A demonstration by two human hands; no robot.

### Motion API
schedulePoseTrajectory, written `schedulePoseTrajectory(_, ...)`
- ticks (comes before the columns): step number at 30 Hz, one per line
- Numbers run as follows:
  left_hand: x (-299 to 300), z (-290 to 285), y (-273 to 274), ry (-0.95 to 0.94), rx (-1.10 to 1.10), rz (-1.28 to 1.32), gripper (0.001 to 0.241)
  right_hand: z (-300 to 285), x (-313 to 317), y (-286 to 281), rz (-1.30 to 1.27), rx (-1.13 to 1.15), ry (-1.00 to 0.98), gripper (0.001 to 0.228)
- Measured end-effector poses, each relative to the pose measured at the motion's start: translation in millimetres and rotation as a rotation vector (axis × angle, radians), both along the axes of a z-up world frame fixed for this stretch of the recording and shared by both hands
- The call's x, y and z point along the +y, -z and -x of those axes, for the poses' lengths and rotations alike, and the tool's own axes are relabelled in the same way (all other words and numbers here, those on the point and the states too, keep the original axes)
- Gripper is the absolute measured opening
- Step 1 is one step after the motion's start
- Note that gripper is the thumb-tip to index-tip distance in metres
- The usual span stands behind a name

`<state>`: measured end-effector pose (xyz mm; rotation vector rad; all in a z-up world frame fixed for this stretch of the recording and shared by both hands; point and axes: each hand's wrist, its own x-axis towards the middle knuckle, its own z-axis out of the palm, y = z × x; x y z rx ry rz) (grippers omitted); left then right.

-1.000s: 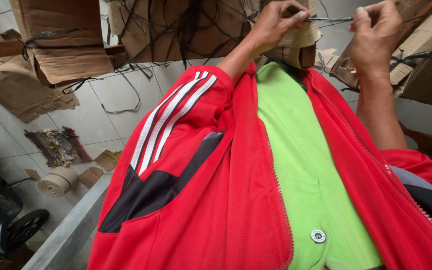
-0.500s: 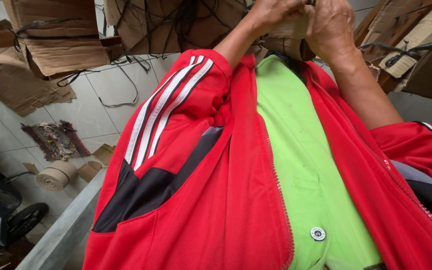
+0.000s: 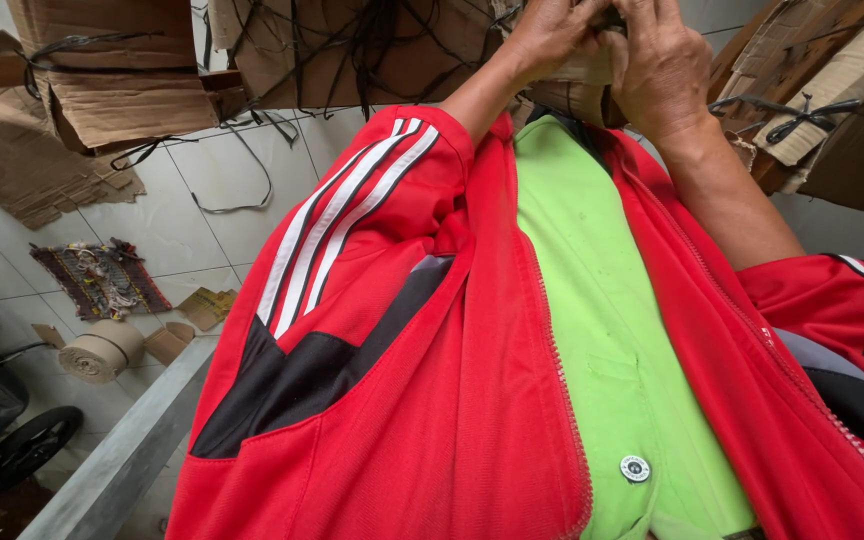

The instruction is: The person is securing cardboard pieces together by wrapping and tying black string around them.

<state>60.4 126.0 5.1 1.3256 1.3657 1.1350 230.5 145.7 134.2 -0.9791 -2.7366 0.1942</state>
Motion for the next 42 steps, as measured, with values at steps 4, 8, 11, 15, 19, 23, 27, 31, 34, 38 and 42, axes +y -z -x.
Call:
schedulePoseTrajectory(4, 7.7, -6.9, 38.1, -0.074, 0.14, 0.039, 0.024, -3.8, 4.0, 7.9, -0.152, -0.042, -0.067, 0.018)
schedulePoseTrajectory(8, 7.1, -6.9, 1.8, -0.194, 0.091, -0.167, 0.027, -4.7, 6.9, 15.0, -0.305, -0.181, -0.114, 0.009)
schedulePoseTrajectory(11, 4.0, -3.5, -11.6, -0.119, 0.247, -0.057, 0.017, -5.5, 14.6, 19.9, -0.293, -0.279, -0.148, 0.007)
schedulePoseTrajectory(15, 2.2, -3.0, -19.5, -0.066, 0.285, 0.063, 0.027, -1.3, 29.8, 10.7, 0.042, -0.358, -0.184, 0.015)
schedulePoseTrajectory(19, -6.6, 1.8, -51.3, -0.002, 0.196, 0.061, 0.027, -2.9, 52.9, 13.2, 0.478, -0.404, -0.179, 0.02)
schedulePoseTrajectory(23, -23.2, 9.1, -69.6, 0.013, 0.205, 0.001, 0.034, 5.0, 53.7, -2.1, 0.642, -0.432, -0.121, 0.026)
schedulePoseTrajectory(27, -28.8, 5.7, -78.9, 0.128, 0.366, 0.156, 0.026, 10.1, 50.0, -16.1, 0.749, -0.425, -0.04, 0.026)
schedulePoseTrajectory(31, -19.7, -22.6, -30.9, 0.048, 0.726, -0.047, 0.036, 9.0, 49.7, -14.3, 0.723, -0.434, -0.004, 0.027)
schedulePoseTrajectory(34, -17.9, -37.8, -6.8, -0.016, 0.874, -0.102, 0.025, -3.8, 51.6, 7.7, 0.594, -0.454, -0.025, 0.023)
schedulePoseTrajectory(38, -19.1, -43.3, -8.2, -0.127, 0.988, -0.183, 0.004, 7.4, 44.9, -9.9, 0.605, -0.465, 0.033, 0.028)
schedulePoseTrajectory(42, -22.7, -23.9, -65.1, -0.028, 0.612, 0.275, 0.03, 11.6, 41.2, -18.0, 0.596, -0.493, 0.068, 0.027)
